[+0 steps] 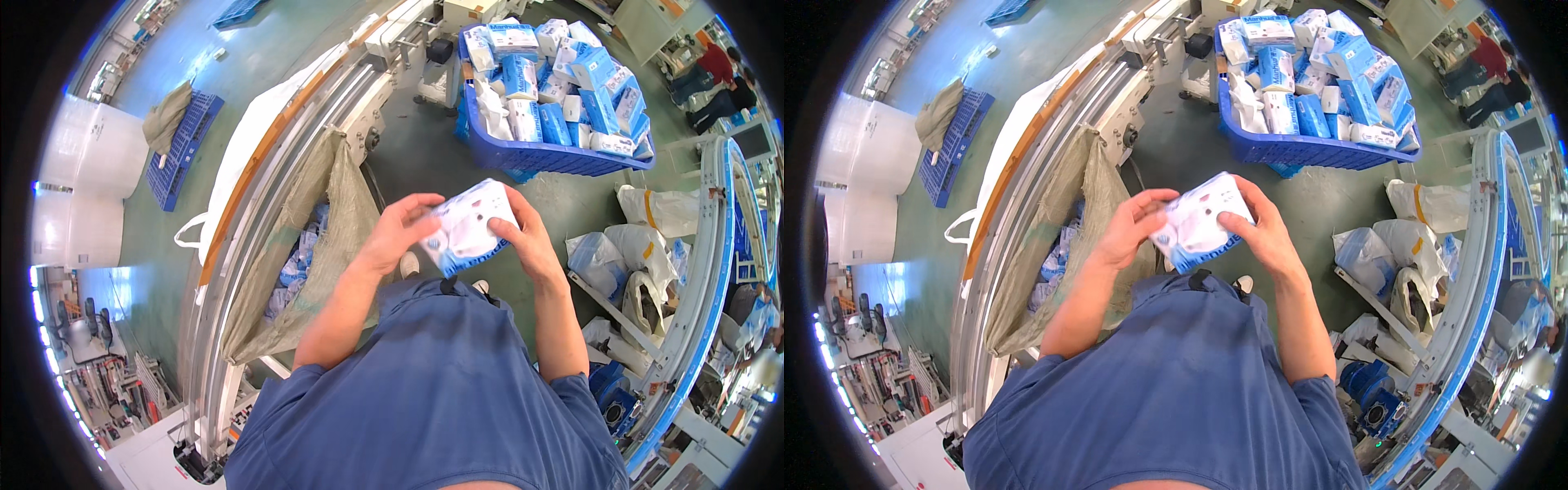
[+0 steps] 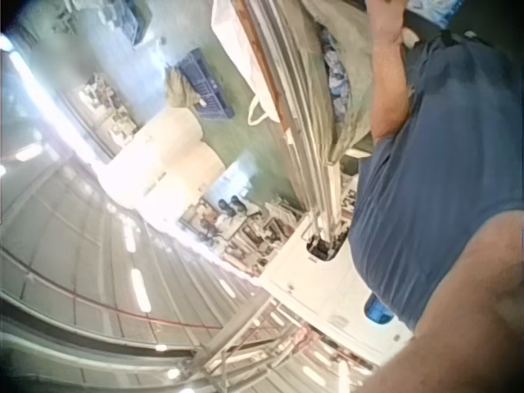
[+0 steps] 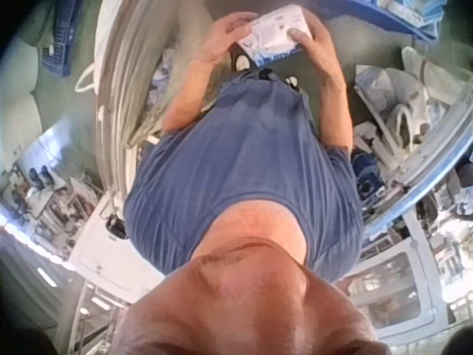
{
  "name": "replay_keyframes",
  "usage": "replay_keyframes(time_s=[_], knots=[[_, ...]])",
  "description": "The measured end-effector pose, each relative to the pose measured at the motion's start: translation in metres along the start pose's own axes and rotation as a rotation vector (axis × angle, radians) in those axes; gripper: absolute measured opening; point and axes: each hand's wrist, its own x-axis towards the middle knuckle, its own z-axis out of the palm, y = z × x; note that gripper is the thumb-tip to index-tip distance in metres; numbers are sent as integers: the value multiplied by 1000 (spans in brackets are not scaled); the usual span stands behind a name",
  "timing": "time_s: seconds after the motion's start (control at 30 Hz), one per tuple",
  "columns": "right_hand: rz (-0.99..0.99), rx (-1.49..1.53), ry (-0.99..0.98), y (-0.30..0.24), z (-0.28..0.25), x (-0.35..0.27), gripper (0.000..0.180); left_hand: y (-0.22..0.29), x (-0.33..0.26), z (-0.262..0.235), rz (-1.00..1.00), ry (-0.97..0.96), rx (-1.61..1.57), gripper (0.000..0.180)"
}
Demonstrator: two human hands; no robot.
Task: The person picks up stacks of white tissues and places them into blue and white plastic packaging. They then fold the packaging around the tissues and place the finished packages into a blue basket. The person repeats this process multiple times.
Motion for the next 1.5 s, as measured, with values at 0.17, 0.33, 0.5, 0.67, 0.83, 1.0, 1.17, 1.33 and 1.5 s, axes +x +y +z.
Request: replay_keyframes(time_s=[0.17, 0.33, 0.5, 0.67, 0.83, 1.0, 1.17, 1.33, 1.5], knots=[[-57, -201, 75, 0, 12, 7, 74, 4, -3, 19, 42, -52, 315, 71], [6, -175, 22, 16, 25, -4, 53, -5, -4, 30, 223, 256, 557, 79], [28, -236, 81, 41, 23, -2, 28, -9, -6, 33, 289, 246, 710, 87], [-6, -458, 256, 40, 37, -3, 18, -6, -8, 45, 208, 273, 726, 91], [-45, -181, 357, 33, 0, 8, 21, -14, -5, 34, 79, 69, -81, 81], [-73, -71, 225, 6, -20, 9, 18, -9, 0, 26, -83, -104, -342, 76], [-226, -183, 321, 8, 16, -4, 21, -18, 7, 20, -112, -95, -475, 63], [-284, -419, 395, 3, 34, -10, 20, -38, 11, 22, 28, 86, -277, 50], [-384, -482, 581, 1, 29, -4, 19, -39, 1, 35, -44, 25, -597, 46]])
